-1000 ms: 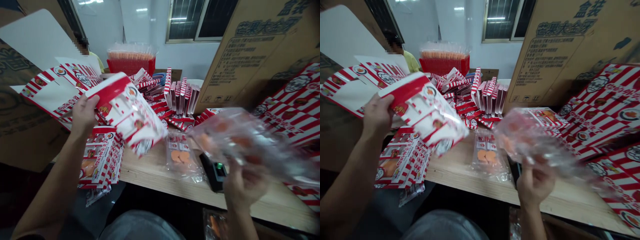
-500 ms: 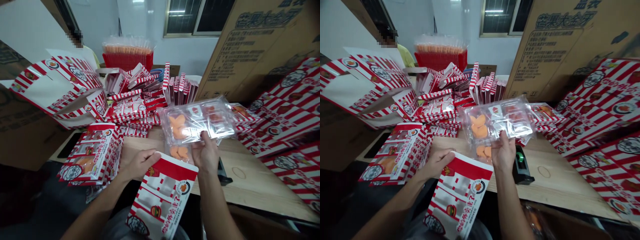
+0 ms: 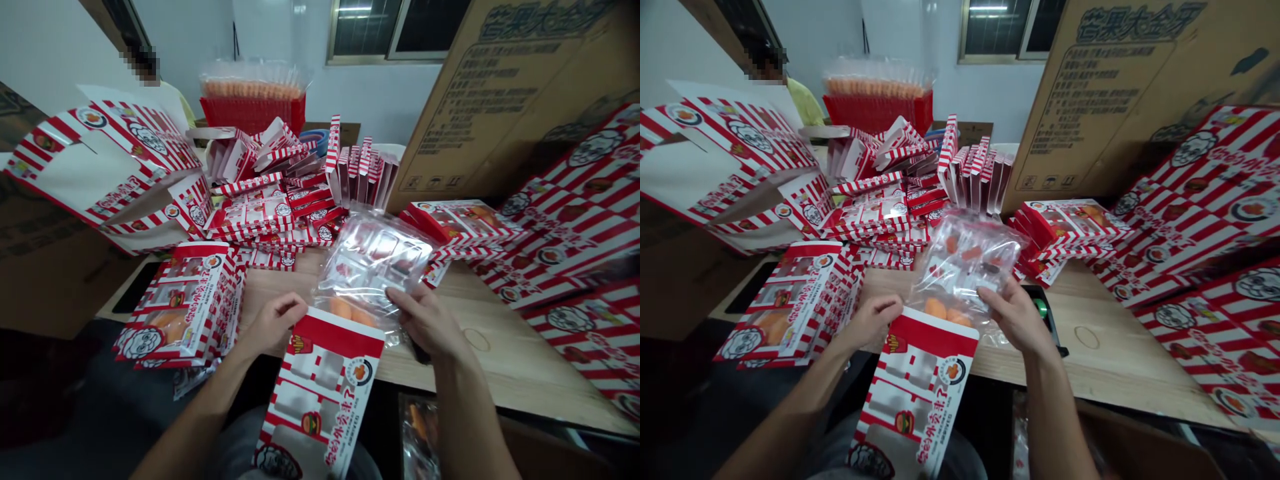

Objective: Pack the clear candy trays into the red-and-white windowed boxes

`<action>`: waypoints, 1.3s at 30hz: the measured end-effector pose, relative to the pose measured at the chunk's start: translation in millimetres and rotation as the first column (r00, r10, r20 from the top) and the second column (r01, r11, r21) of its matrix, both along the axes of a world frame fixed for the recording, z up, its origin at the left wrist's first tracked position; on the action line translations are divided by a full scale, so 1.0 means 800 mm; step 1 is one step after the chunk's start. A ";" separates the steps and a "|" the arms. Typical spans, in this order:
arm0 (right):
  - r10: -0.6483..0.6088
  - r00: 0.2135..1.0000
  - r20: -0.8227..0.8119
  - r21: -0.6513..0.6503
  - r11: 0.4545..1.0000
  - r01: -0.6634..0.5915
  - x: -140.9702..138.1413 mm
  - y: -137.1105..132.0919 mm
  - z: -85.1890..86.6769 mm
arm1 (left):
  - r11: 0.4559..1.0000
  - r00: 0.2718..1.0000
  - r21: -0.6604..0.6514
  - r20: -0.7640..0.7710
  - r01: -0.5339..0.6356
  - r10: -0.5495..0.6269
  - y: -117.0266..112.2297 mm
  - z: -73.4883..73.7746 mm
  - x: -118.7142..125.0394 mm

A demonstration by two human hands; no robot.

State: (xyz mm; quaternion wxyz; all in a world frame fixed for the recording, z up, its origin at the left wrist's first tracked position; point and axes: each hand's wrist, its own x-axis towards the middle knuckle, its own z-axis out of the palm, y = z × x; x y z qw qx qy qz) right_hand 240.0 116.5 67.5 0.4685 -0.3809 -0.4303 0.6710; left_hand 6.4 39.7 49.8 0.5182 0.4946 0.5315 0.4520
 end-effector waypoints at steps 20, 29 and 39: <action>0.179 0.947 0.265 0.120 0.969 -0.217 -0.018 -0.018 -0.068 | 0.975 0.976 0.131 0.150 -0.179 0.159 0.001 -0.026 0.001; 0.085 0.974 0.210 0.024 0.996 -0.092 -0.018 -0.051 -0.084 | 0.998 0.998 0.066 0.065 -0.018 0.014 0.005 -0.023 0.008; 0.255 0.919 0.300 -0.123 0.966 -0.228 0.000 -0.040 -0.068 | 0.990 0.990 -0.119 0.133 0.069 -0.053 -0.053 -0.031 0.037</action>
